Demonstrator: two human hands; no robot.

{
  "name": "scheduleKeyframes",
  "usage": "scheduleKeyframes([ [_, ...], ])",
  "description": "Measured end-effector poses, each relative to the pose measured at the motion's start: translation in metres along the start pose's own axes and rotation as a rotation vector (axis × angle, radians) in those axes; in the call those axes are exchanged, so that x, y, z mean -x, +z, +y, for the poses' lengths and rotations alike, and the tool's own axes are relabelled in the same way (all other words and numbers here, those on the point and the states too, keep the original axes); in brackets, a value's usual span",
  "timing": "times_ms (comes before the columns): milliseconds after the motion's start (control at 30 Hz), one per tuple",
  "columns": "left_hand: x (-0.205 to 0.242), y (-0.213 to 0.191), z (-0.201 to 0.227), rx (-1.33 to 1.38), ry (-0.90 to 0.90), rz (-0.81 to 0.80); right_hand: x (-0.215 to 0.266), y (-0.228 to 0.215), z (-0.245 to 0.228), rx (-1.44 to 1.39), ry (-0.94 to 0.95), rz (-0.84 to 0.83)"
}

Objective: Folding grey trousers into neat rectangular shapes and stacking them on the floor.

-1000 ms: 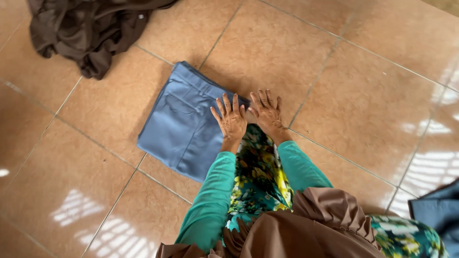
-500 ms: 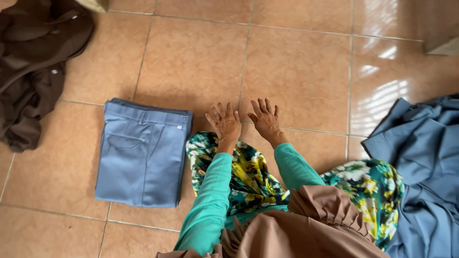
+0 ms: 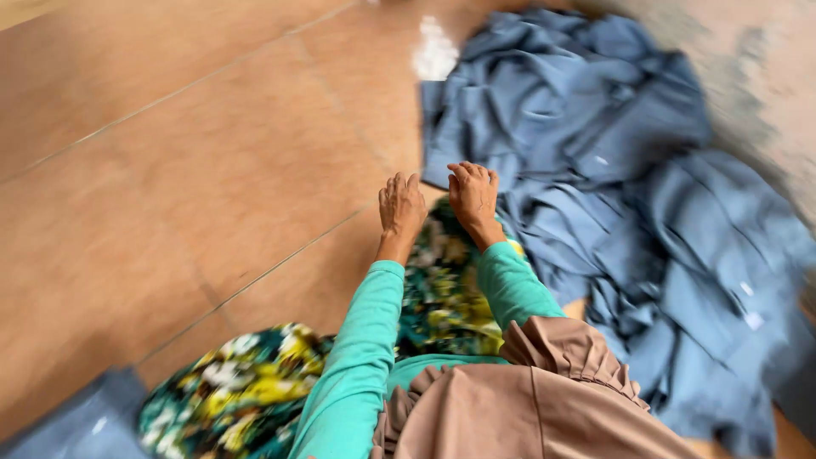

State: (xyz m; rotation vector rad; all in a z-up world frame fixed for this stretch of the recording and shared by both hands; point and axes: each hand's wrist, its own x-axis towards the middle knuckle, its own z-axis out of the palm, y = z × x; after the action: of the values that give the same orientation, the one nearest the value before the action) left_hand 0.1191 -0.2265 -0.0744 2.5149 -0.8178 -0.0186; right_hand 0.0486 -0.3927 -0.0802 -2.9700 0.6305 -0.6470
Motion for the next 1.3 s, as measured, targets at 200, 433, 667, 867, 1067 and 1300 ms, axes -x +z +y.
scheduleKeyframes([
  [200,0.002,0.045,0.173,0.143,0.405,-0.069,0.066,-0.061,0.146,0.148,0.251,0.142],
  [433,0.066,0.118,0.28,0.338,0.587,-0.405,0.136,-0.16,0.271,0.574,0.548,0.067],
  [667,0.077,0.14,0.276,0.564,0.334,-0.771,0.167,-0.164,0.377,0.585,0.687,-0.011],
  [867,0.062,0.082,0.264,0.833,-0.076,-0.946,0.119,-0.072,0.329,0.075,0.864,-0.101],
  [1067,0.043,0.094,0.209,0.933,-0.327,-0.801,0.032,-0.043,0.264,-0.535,1.026,-0.011],
  [1300,-0.026,0.09,0.138,1.719,-0.734,-0.129,-0.022,-0.15,0.23,-1.414,0.81,0.208],
])
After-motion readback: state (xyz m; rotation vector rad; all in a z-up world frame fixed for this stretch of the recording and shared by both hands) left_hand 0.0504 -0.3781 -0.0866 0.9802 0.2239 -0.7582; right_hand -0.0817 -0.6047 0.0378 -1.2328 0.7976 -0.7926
